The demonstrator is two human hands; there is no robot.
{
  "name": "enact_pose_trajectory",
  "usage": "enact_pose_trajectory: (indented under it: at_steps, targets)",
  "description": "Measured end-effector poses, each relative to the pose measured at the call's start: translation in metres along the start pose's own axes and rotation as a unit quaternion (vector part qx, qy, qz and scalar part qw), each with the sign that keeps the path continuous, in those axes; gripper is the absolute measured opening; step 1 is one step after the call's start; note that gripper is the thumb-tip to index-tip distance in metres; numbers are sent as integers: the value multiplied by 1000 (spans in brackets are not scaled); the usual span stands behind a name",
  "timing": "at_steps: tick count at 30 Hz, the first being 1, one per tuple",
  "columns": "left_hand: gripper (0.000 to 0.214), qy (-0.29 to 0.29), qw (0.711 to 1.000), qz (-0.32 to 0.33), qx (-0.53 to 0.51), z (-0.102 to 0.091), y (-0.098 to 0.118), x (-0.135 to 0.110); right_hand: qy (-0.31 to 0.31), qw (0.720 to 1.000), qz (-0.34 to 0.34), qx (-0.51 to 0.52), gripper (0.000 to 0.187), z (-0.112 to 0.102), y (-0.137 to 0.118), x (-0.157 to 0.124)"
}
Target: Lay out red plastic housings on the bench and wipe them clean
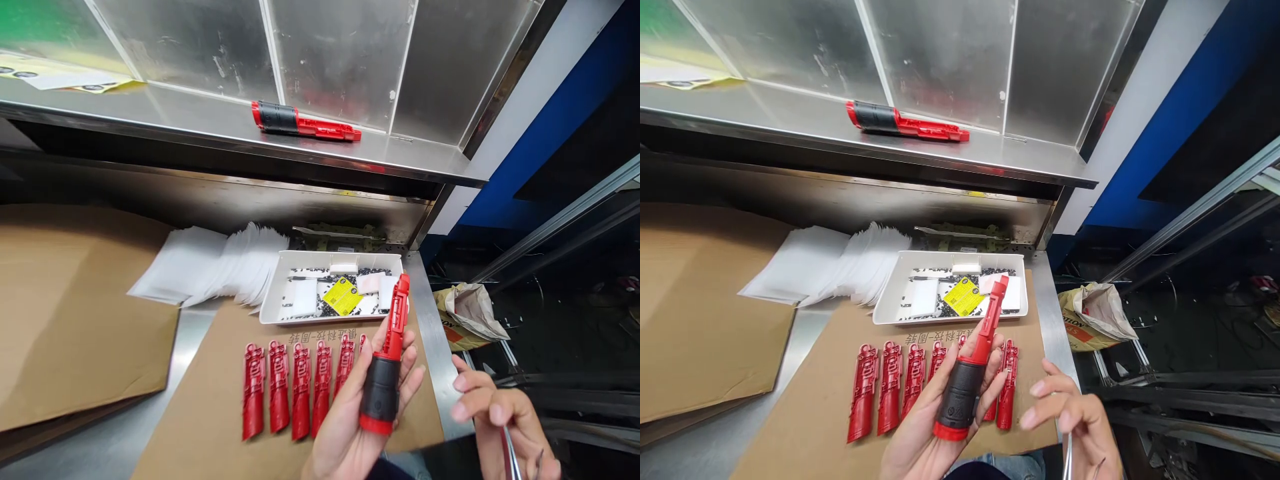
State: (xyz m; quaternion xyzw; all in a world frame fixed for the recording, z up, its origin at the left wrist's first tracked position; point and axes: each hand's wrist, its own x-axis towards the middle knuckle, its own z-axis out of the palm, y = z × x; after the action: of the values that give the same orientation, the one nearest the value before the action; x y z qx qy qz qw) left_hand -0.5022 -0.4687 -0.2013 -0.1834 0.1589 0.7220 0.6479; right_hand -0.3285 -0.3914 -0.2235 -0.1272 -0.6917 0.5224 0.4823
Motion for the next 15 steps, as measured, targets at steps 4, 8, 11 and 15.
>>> enact_pose_trajectory:
  at_steps: [4, 8, 11, 15]
  targets:
    - [39, -2, 1000, -2, 5, -1, 5, 2, 163, 976, 142, -8, 31, -10, 22, -8]
    - [40, 52, 994, 28, 95, -8, 21, 4, 163, 921, 292, -199, 45, -24, 90, -9]
    - [41, 81, 977, 110, 163, -28, 39, 3, 89, 886, 345, -296, 49, -30, 154, -8]
    - [63, 164, 958, 163, 171, -72, 59, -1, -6, 832, 369, -414, 31, -18, 208, -7]
